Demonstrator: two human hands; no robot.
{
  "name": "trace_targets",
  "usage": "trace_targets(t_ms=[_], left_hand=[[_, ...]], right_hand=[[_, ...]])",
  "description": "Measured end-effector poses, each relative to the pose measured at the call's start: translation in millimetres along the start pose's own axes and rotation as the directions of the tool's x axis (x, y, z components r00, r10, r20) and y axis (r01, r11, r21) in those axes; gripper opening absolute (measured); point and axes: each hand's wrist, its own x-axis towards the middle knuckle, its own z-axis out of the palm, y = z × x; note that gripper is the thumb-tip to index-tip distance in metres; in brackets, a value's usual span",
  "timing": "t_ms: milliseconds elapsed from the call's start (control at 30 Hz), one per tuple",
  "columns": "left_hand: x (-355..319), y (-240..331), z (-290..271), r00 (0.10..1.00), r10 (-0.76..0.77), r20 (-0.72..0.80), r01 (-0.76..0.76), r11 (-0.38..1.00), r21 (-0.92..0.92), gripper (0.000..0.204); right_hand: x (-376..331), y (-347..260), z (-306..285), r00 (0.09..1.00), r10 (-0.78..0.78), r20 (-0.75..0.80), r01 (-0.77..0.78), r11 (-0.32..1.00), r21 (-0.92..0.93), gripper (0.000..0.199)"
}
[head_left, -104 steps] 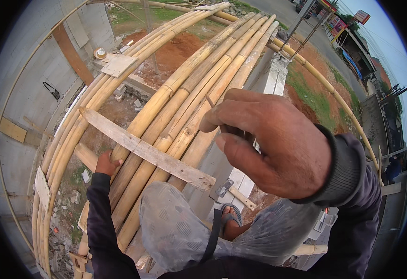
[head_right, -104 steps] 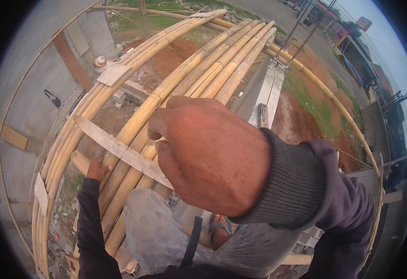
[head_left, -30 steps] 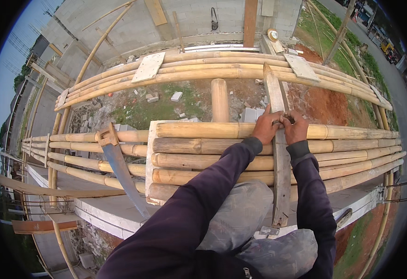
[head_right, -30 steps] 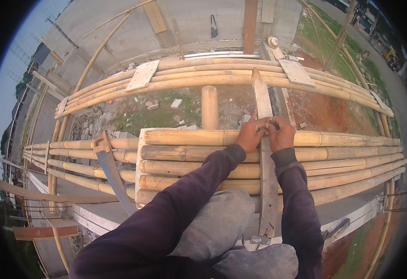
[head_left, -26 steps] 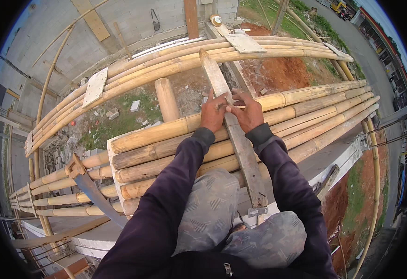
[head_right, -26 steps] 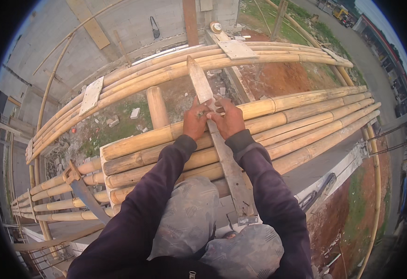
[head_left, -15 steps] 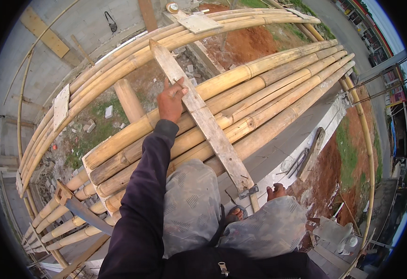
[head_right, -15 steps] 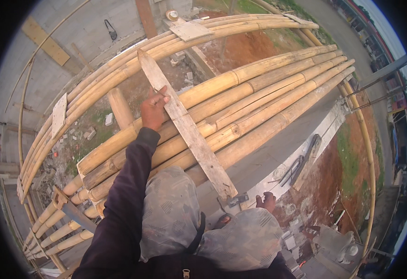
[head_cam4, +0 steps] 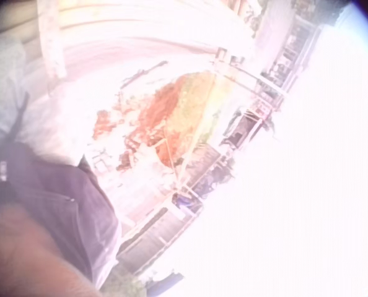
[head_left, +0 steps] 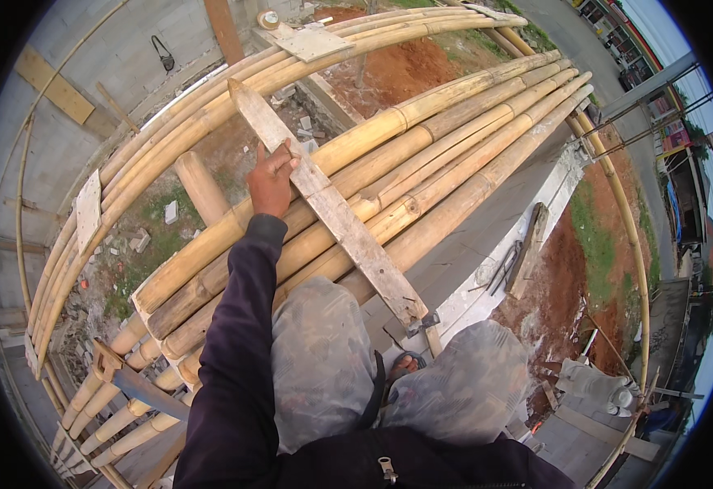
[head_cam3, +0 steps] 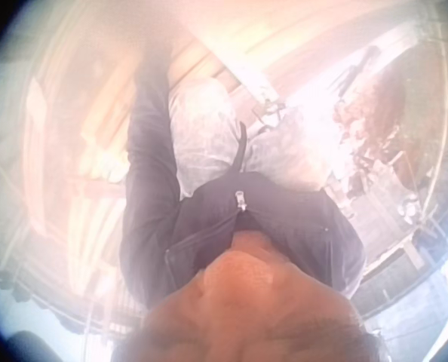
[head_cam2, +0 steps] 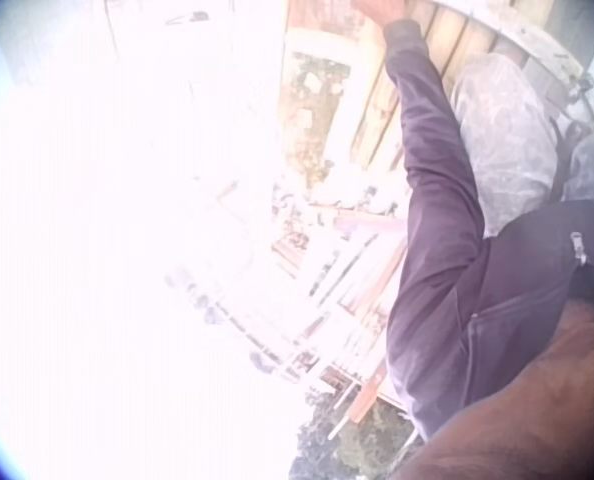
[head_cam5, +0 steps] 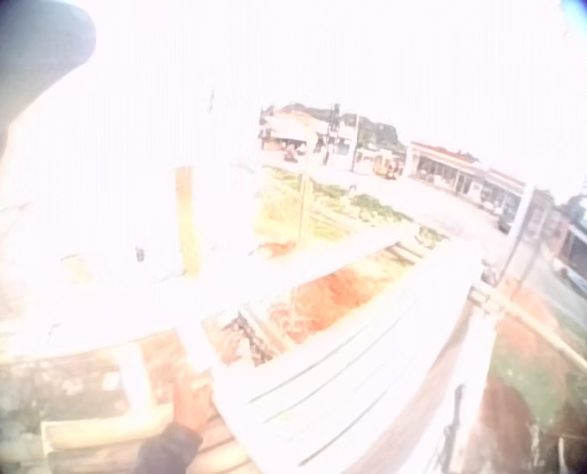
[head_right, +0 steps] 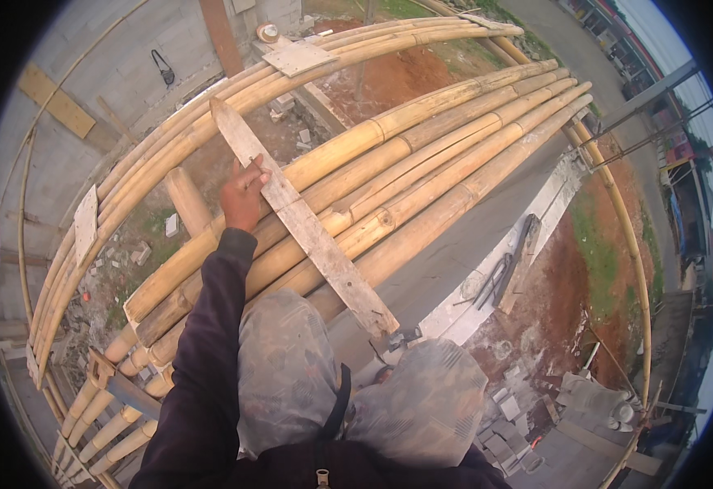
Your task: The person assembles a bamboo structure by positioning bamboo poles and wooden planks, then securing them with nails using a hammer. The person repeatedly hammers nails into the planks to fasten them to the bamboo framework.
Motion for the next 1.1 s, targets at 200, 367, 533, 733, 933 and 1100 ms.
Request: trace_targets(t_ms=[200,367,533,733,933,1100], left_hand=[[-2.2,-6.9,5.5,0.996,0.07,-0.058,-0.073,0.996,-0.054,0.01],[0.5,-6.1,13.0,0.99,0.094,-0.108,-0.095,0.995,-0.005,0.009],[0.2,-2.2,15.4,0.991,0.086,-0.106,-0.086,0.996,0.002,0.008],[-3.0,-0.5,12.2,0.985,0.101,-0.142,-0.1,0.995,0.014,0.007],[-1.7,0.0,11.3,0.987,0.097,-0.132,-0.1,0.995,-0.018,0.007],[-3.9,2.5,12.1,0.976,0.136,-0.169,-0.134,0.991,0.027,0.004]], right_hand=[[16.6,-22.9,-53.5,0.992,-0.107,-0.065,0.113,0.99,0.089,0.041],[16.0,-127.8,-211.0,0.889,-0.305,-0.342,0.355,0.93,0.093,0.043],[-31.8,-274.2,-319.3,0.822,-0.389,-0.416,0.565,0.654,0.504,0.028],[-51.1,-407.1,-269.5,0.709,-0.635,-0.308,0.698,0.569,0.434,0.025],[-32.6,-456.6,-188.2,0.497,-0.796,-0.345,0.868,0.453,0.205,0.027],[-19.9,-467.8,-167.9,0.569,-0.814,-0.116,0.822,0.567,0.056,0.031]])
